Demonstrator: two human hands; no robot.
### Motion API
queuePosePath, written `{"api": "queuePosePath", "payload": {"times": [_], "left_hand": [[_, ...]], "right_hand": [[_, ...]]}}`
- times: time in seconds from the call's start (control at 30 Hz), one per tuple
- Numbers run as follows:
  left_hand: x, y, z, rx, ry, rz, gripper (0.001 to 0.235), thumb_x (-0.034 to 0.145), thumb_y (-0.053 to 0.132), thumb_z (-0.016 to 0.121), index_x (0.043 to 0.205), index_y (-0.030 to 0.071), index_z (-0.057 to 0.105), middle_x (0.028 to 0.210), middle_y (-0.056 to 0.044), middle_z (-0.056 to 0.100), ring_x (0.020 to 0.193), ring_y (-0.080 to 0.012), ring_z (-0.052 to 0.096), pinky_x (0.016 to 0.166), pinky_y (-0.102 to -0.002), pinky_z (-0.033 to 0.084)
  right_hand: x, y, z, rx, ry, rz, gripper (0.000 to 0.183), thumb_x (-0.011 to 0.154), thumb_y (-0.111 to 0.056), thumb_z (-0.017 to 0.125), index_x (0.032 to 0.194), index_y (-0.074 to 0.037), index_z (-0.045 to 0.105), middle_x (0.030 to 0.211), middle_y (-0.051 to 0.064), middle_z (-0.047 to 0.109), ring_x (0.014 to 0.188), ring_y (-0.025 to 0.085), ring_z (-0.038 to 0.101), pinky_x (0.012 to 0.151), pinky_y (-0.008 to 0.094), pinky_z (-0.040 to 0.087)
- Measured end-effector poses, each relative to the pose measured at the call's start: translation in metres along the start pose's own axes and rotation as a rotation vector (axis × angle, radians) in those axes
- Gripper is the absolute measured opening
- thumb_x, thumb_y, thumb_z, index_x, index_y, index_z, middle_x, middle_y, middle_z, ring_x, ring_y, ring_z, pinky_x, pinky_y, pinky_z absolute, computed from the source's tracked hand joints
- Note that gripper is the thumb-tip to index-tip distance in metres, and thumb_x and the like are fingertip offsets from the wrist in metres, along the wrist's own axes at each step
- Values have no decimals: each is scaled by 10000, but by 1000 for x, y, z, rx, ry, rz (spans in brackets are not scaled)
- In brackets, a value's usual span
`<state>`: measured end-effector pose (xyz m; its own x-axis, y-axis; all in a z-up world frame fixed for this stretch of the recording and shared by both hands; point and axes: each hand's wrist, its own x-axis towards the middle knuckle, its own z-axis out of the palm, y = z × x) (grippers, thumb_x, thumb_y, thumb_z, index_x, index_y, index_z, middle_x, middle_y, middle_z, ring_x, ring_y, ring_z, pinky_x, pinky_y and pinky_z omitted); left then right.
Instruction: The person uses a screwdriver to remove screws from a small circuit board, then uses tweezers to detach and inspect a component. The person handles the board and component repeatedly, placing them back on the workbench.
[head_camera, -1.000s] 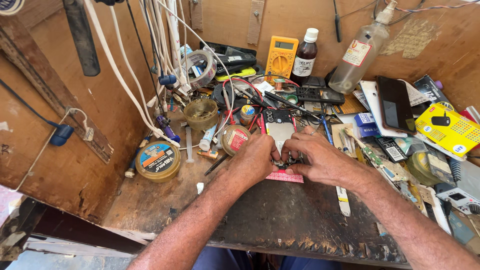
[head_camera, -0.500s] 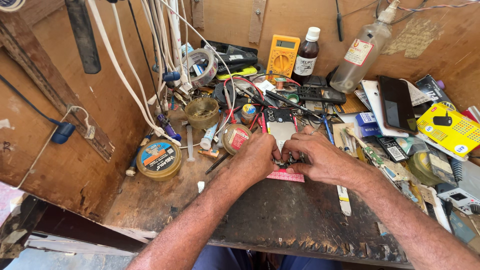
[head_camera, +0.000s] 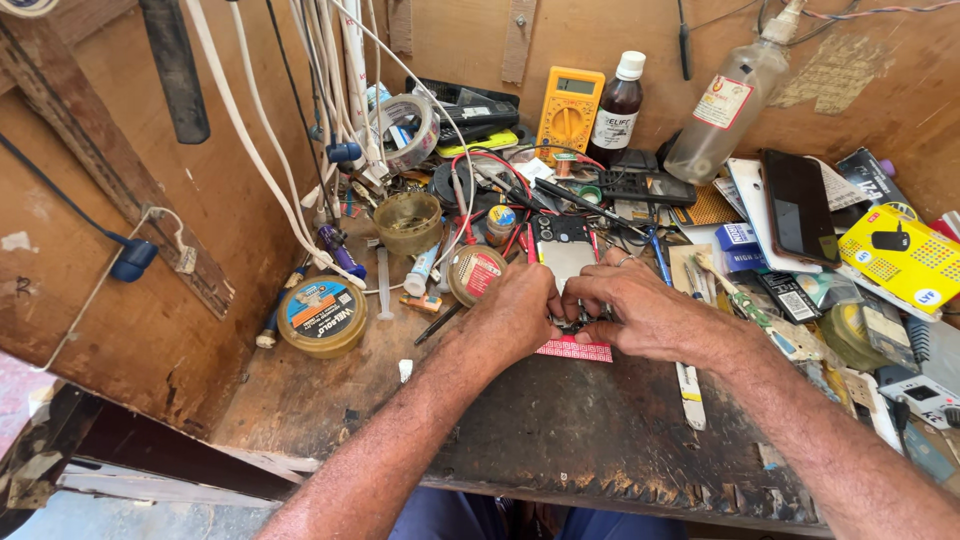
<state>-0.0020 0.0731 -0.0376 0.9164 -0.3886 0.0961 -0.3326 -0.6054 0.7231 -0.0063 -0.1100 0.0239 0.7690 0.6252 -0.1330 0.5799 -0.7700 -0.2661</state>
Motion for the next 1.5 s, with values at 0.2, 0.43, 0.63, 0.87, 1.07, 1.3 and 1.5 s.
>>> {"api": "queuePosePath", "payload": {"times": [0.2,0.43,0.63,0.87,1.07,1.3,1.5], "left_hand": [[2,2,-1,-7,-75,-78,241,716,95,879,924,57,764,1036,-142,725,1033,-263,727,890,-398,601],[-1,-3,3,-10,22,15,256,679,79,908,896,42,776,1044,-166,690,1070,-298,666,913,-416,556],[0,-5,5,-31,50,55,243,679,71,904,879,37,770,983,-158,718,985,-284,703,848,-402,572],[2,-7,1,-71,6,75,206,722,58,867,885,18,747,852,-125,759,830,-227,758,741,-372,593],[2,-11,5,-109,49,12,290,672,95,901,888,12,726,847,-110,742,817,-222,744,724,-368,591],[4,-3,21,-136,223,-213,464,751,275,887,1048,-6,669,982,-167,737,964,-299,714,847,-431,560],[9,3,17,-69,204,-311,485,791,289,836,1123,-15,654,1087,-221,706,1083,-376,672,925,-492,529]], "right_hand": [[-3,3,4,38,57,-21,210,760,-229,845,860,-113,700,846,-21,665,949,214,545,867,417,432],[-34,20,4,296,475,142,122,831,-142,782,922,-86,722,896,29,690,845,165,668,797,327,541],[-55,37,28,251,630,478,128,853,-159,782,941,-70,751,833,54,759,709,162,682,649,337,546],[-49,41,46,74,567,444,221,817,-201,816,893,-10,737,825,115,744,779,256,665,739,434,534],[-43,37,48,25,485,595,206,904,-222,769,898,-19,734,820,120,751,781,280,684,1044,437,421],[-52,50,58,59,764,558,136,843,-122,784,893,0,750,751,141,721,713,261,655,727,450,540],[-113,104,27,441,1116,684,86,926,-60,728,997,-65,777,870,63,764,729,137,668,669,294,530]]}}
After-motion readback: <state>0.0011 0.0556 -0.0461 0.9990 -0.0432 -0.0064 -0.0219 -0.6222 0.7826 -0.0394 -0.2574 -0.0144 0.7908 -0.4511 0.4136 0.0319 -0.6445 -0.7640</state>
